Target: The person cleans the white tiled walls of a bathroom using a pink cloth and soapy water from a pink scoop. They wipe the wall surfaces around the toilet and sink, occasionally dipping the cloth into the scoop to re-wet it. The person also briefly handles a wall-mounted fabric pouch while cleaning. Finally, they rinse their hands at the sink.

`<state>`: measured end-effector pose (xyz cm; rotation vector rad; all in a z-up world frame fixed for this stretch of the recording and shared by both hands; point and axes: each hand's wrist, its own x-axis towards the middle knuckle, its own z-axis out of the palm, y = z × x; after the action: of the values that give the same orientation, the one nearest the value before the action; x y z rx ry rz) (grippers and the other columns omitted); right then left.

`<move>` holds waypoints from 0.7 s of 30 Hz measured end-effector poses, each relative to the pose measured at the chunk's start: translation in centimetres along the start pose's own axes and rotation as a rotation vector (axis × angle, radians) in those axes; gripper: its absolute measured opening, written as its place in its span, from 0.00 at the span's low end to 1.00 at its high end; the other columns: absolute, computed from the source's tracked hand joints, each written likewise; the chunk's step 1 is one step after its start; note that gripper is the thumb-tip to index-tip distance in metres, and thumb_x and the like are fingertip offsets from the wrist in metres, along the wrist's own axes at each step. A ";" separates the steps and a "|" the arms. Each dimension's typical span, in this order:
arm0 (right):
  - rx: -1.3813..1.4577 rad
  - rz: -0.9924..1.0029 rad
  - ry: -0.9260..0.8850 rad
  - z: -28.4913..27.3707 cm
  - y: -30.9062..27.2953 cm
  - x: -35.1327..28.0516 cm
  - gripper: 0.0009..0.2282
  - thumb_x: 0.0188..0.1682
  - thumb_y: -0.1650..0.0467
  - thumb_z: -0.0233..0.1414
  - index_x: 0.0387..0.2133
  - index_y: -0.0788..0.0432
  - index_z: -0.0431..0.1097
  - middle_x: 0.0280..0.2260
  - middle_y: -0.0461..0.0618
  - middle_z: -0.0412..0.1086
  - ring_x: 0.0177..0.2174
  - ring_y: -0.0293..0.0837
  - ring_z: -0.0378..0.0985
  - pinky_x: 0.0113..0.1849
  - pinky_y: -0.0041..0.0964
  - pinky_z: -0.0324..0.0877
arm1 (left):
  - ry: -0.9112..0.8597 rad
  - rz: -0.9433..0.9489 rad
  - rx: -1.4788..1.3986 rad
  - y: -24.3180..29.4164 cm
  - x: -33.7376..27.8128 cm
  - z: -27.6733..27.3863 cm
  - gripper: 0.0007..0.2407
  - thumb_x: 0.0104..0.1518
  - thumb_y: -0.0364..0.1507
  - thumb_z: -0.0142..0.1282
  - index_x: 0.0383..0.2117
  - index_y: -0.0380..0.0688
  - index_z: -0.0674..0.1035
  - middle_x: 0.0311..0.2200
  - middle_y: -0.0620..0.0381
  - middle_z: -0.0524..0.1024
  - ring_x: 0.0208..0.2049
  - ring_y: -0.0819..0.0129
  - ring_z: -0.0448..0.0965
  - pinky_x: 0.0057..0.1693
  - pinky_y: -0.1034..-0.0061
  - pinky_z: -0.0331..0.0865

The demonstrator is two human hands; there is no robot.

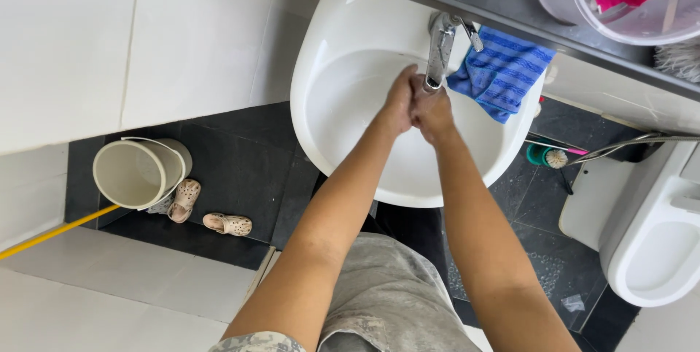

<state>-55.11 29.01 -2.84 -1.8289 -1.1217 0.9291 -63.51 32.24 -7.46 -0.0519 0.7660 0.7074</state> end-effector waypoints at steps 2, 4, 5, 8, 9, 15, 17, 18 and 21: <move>0.236 0.258 -0.271 -0.3 -0.6 0.0 0.13 0.50 0.67 0.54 0.43 0.64 0.74 0.25 0.55 0.68 0.25 0.50 0.69 0.25 0.46 0.59 | 0.102 -0.001 0.202 -0.4 1.9 -1.8 0.20 0.64 0.52 0.46 0.36 0.47 0.71 0.32 0.50 0.63 0.30 0.57 0.62 0.33 0.57 0.54; 0.057 0.201 -0.192 0.7 -1.5 1.5 0.13 0.50 0.65 0.53 0.41 0.61 0.75 0.27 0.54 0.71 0.27 0.51 0.72 0.29 0.45 0.64 | 0.141 -0.015 0.225 1.5 -2.3 1.5 0.21 0.64 0.53 0.43 0.39 0.49 0.70 0.36 0.51 0.64 0.34 0.57 0.64 0.38 0.55 0.56; -0.122 0.146 -0.113 1.1 -1.9 2.2 0.13 0.51 0.63 0.51 0.39 0.59 0.76 0.28 0.54 0.74 0.29 0.51 0.76 0.32 0.45 0.69 | 0.183 -0.032 0.244 2.4 -4.5 3.2 0.21 0.64 0.54 0.41 0.42 0.50 0.69 0.40 0.51 0.65 0.38 0.57 0.65 0.44 0.54 0.58; -0.198 0.031 -0.036 1.7 -4.0 0.5 0.14 0.52 0.61 0.50 0.38 0.56 0.78 0.31 0.53 0.77 0.33 0.50 0.80 0.37 0.44 0.72 | 0.121 -0.092 -0.023 1.5 -4.0 2.7 0.27 0.60 0.55 0.33 0.49 0.49 0.76 0.43 0.54 0.79 0.44 0.63 0.79 0.49 0.60 0.74; -0.200 0.031 -0.030 1.4 -4.0 0.4 0.14 0.52 0.61 0.50 0.38 0.56 0.78 0.31 0.53 0.77 0.33 0.50 0.80 0.37 0.44 0.72 | 0.116 -0.095 -0.021 1.0 -2.9 1.8 0.27 0.60 0.55 0.33 0.49 0.49 0.76 0.43 0.54 0.79 0.44 0.63 0.79 0.49 0.60 0.74; -0.612 -0.134 -0.081 0.5 -2.9 1.1 0.13 0.54 0.59 0.53 0.33 0.57 0.76 0.32 0.52 0.77 0.34 0.51 0.78 0.37 0.47 0.72 | 0.006 0.113 -0.246 -2.3 0.4 1.8 0.24 0.65 0.49 0.37 0.49 0.40 0.75 0.45 0.49 0.76 0.49 0.57 0.74 0.57 0.62 0.68; -0.474 -0.079 -0.072 0.8 -2.6 0.1 0.13 0.54 0.61 0.51 0.36 0.58 0.75 0.34 0.53 0.77 0.35 0.49 0.77 0.38 0.45 0.71 | 0.300 0.318 -0.003 -3.2 -0.5 4.2 0.15 0.64 0.41 0.45 0.48 0.46 0.72 0.45 0.52 0.75 0.48 0.62 0.74 0.54 0.65 0.69; -0.404 -0.054 -0.066 1.0 -2.6 -0.2 0.13 0.55 0.61 0.50 0.38 0.58 0.74 0.35 0.53 0.77 0.36 0.48 0.77 0.39 0.44 0.71 | 0.301 0.318 0.000 -3.1 -0.4 3.4 0.15 0.64 0.41 0.45 0.48 0.46 0.72 0.45 0.52 0.75 0.48 0.62 0.74 0.54 0.65 0.69; -0.197 0.009 -0.033 1.2 -2.6 -0.3 0.13 0.56 0.63 0.48 0.42 0.60 0.72 0.37 0.54 0.76 0.38 0.46 0.76 0.42 0.41 0.70 | 0.179 0.253 0.016 -2.5 2.9 0.1 0.09 0.62 0.36 0.49 0.42 0.47 0.72 0.37 0.50 0.74 0.39 0.60 0.75 0.45 0.63 0.72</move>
<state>-57.20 29.83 -0.98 -1.9835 -1.2646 0.8829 -60.47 31.95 -9.84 -0.0030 0.9604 0.9457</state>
